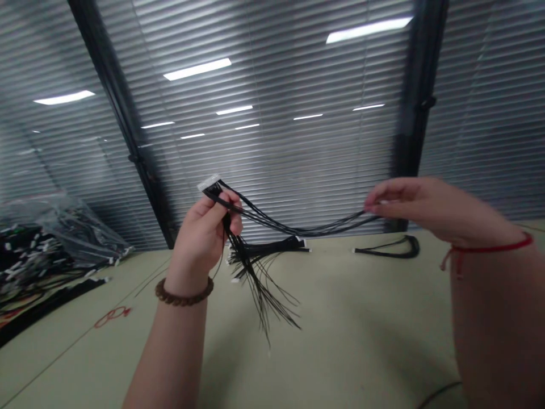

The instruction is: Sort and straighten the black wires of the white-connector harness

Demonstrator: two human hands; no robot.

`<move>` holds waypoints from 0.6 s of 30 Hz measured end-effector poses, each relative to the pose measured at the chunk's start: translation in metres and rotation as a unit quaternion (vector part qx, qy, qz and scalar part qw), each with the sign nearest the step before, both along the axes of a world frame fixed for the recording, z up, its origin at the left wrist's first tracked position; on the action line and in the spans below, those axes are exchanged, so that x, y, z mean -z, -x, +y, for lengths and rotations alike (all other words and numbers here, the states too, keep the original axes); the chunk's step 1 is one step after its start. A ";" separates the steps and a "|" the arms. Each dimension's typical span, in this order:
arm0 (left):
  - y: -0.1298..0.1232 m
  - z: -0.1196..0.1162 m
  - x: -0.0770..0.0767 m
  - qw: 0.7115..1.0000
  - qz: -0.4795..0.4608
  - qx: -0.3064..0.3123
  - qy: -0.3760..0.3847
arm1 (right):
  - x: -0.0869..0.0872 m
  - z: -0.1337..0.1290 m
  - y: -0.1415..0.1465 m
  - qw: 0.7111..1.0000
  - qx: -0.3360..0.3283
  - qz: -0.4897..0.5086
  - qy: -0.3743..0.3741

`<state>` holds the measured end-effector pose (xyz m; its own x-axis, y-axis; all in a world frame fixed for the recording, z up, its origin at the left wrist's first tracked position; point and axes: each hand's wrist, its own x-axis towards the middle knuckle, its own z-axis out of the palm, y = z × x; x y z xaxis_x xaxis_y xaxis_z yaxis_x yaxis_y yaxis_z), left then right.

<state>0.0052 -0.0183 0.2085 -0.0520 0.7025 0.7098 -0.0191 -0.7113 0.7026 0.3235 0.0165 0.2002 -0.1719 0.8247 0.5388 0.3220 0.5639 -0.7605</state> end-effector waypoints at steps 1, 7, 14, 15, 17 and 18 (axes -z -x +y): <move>-0.002 0.000 0.000 1.000 -0.022 0.006 -0.007 | 0.002 0.002 0.003 0.996 -0.035 -0.070 0.034; -0.018 -0.005 0.009 1.000 0.001 0.013 -0.014 | 0.004 -0.003 0.052 0.986 -0.111 -0.123 0.014; -0.047 -0.016 0.017 0.955 0.247 -0.098 -0.132 | 0.015 -0.034 0.122 0.943 -0.331 -0.038 0.004; -0.048 -0.017 0.017 0.960 0.237 -0.084 -0.121 | 0.017 -0.033 0.126 0.930 -0.367 -0.024 0.016; -0.046 -0.018 0.017 0.976 0.197 -0.046 -0.079 | 0.021 -0.028 0.131 0.907 -0.419 0.014 0.037; -0.044 -0.018 0.016 0.981 0.181 -0.039 -0.063 | 0.022 -0.025 0.131 0.899 -0.433 0.033 0.046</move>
